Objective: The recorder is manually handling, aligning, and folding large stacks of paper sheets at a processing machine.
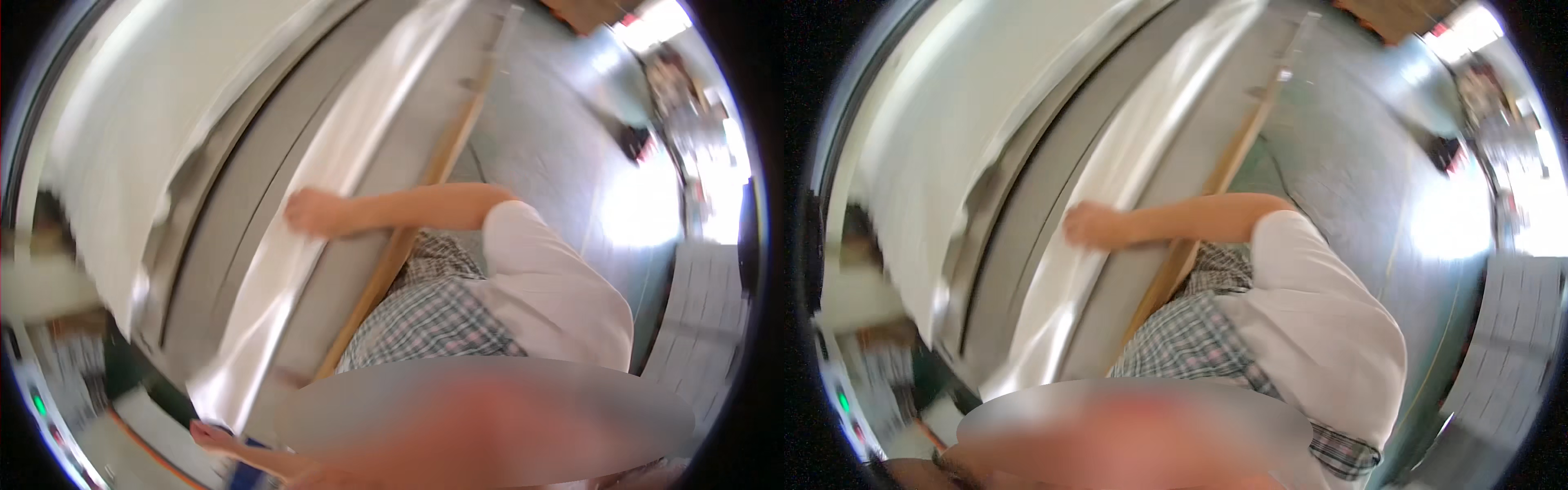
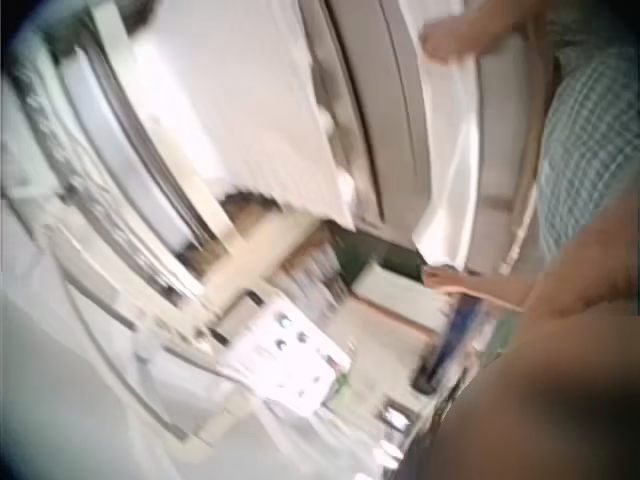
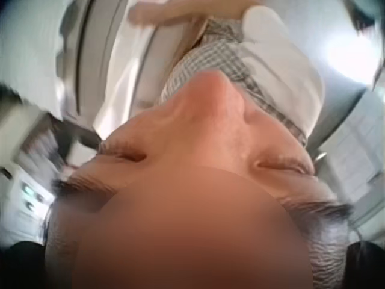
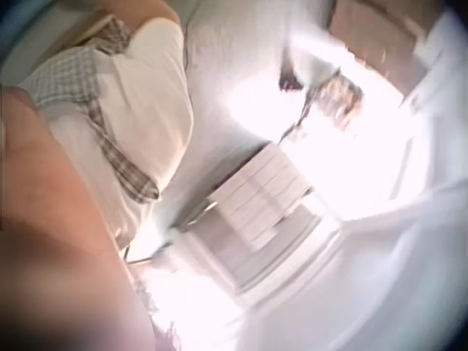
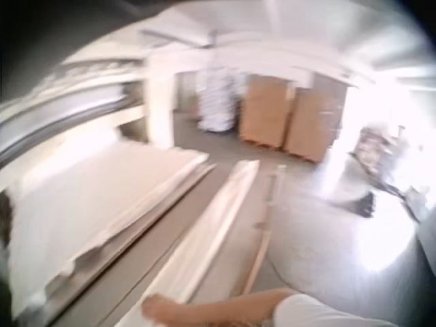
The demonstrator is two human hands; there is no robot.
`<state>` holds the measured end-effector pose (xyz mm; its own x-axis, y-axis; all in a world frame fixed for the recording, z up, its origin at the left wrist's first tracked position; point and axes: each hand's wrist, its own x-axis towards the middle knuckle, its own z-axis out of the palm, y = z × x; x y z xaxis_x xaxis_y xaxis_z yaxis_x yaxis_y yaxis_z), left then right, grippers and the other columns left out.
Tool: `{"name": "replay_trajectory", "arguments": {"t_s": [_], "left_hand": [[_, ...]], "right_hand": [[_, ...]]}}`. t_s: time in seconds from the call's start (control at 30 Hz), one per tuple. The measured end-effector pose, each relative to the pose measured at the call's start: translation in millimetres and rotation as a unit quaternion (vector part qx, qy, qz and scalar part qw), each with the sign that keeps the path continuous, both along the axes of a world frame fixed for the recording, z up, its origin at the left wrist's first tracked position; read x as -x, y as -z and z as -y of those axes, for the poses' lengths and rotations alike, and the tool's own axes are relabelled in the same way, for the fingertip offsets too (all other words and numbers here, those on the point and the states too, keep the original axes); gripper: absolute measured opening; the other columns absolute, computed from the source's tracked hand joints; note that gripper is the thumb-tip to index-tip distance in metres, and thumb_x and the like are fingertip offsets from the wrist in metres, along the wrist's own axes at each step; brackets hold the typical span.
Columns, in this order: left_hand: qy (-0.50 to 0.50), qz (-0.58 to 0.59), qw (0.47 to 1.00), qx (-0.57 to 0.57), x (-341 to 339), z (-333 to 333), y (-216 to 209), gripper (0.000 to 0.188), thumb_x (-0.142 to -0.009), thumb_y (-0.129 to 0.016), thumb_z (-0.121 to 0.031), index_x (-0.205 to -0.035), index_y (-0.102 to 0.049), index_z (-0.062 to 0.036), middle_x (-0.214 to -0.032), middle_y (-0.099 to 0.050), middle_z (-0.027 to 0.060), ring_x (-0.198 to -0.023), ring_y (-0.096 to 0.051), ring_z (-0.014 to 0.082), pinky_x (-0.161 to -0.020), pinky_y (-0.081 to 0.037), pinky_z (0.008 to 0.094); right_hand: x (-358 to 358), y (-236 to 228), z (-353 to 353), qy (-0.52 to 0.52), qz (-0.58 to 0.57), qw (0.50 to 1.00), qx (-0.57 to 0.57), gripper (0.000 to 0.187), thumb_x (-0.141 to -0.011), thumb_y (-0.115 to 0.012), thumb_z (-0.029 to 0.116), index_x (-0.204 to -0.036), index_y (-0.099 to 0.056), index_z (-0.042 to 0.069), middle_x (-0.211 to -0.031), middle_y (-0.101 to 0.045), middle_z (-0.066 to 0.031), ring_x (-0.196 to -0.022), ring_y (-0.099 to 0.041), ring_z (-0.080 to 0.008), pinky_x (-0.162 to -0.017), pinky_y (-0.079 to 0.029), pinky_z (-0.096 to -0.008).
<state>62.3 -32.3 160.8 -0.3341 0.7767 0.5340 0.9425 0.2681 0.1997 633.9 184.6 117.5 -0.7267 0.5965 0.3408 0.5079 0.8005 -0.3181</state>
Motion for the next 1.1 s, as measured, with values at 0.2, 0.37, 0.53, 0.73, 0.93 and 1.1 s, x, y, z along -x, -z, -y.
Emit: {"name": "replay_trajectory", "arguments": {"t_s": [0.2, 0.37, 0.53, 0.73, 0.93, 1.1], "left_hand": [[0.073, 0.027, 0.954, 0.289, -123.1, -96.0, -29.1, 0.025, -0.083, -0.058, -0.022, -0.076, -0.056, 0.0019, -0.073, -0.056, 0.0162, -0.068, -0.053, 0.0314, -0.061, -0.044, 0.0378], [0.089, 0.038, 0.973, 0.211, -170.9, -89.9, -26.9, 0.036, -0.09, -0.042, -0.027, -0.077, -0.055, 0.0038, -0.078, -0.055, 0.0252, -0.072, -0.052, 0.0404, -0.061, -0.04, 0.0483], [0.023, 0.043, 0.978, 0.204, -108.0, -35.1, 10.9, 0.036, -0.092, -0.037, -0.027, -0.084, -0.057, 0.0017, -0.085, -0.058, 0.0244, -0.076, -0.054, 0.0411, -0.063, -0.042, 0.0477], [-0.039, 0.036, 0.972, 0.229, -53.2, -24.2, 97.5, 0.04, -0.093, -0.034, -0.031, -0.09, -0.059, -0.0002, -0.088, -0.059, 0.0228, -0.08, -0.056, 0.0395, -0.066, -0.044, 0.0471], [-0.104, 0.034, 0.964, 0.243, -65.8, -20.5, 156.8, 0.041, -0.093, -0.033, -0.032, -0.092, -0.059, -0.0013, -0.09, -0.059, 0.022, -0.082, -0.056, 0.0388, -0.067, -0.044, 0.0472], [-0.14, 0.039, 0.957, 0.252, -93.1, -49.5, 213.1, 0.042, -0.093, -0.032, -0.034, -0.094, -0.06, -0.0022, -0.091, -0.06, 0.0213, -0.083, -0.056, 0.0383, -0.068, -0.045, 0.0473]], "right_hand": [[10.3, -66.6, 9.3, 0.051, 0.015, 0.998, 0.032, 0.022, -0.065, -0.065, 0.016, -0.083, -0.055, 0.01, -0.096, -0.052, -0.0032, -0.097, -0.045, -0.0216, -0.081, -0.038, -0.0351], [11.3, -75.1, 5.4, 0.119, 0.082, 0.989, 0.029, 0.021, -0.067, -0.063, 0.015, -0.086, -0.056, 0.01, -0.095, -0.052, -0.0042, -0.097, -0.045, -0.0211, -0.082, -0.038, -0.0336], [-4.7, -64.9, -10.8, 0.186, 0.113, 0.976, -0.002, 0.018, -0.07, -0.06, 0.013, -0.087, -0.056, 0.01, -0.095, -0.052, -0.0043, -0.096, -0.046, -0.0206, -0.082, -0.039, -0.0323], [-17.1, -6.1, -50.9, 0.238, 0.143, 0.961, -0.014, 0.016, -0.072, -0.056, 0.008, -0.088, -0.057, 0.011, -0.094, -0.053, -0.0049, -0.098, -0.047, -0.0205, -0.081, -0.04, -0.0313], [-54.9, 43.4, -97.8, 0.239, 0.166, 0.955, -0.051, 0.013, -0.075, -0.054, 0.009, -0.087, -0.058, 0.01, -0.093, -0.054, -0.0055, -0.096, -0.049, -0.0214, -0.082, -0.041, -0.032], [-79.9, 79.0, -134.3, 0.165, 0.197, 0.963, -0.087, 0.011, -0.075, -0.054, 0.008, -0.085, -0.056, 0.009, -0.087, -0.053, -0.0065, -0.091, -0.051, -0.0213, -0.079, -0.042, -0.0326]]}}
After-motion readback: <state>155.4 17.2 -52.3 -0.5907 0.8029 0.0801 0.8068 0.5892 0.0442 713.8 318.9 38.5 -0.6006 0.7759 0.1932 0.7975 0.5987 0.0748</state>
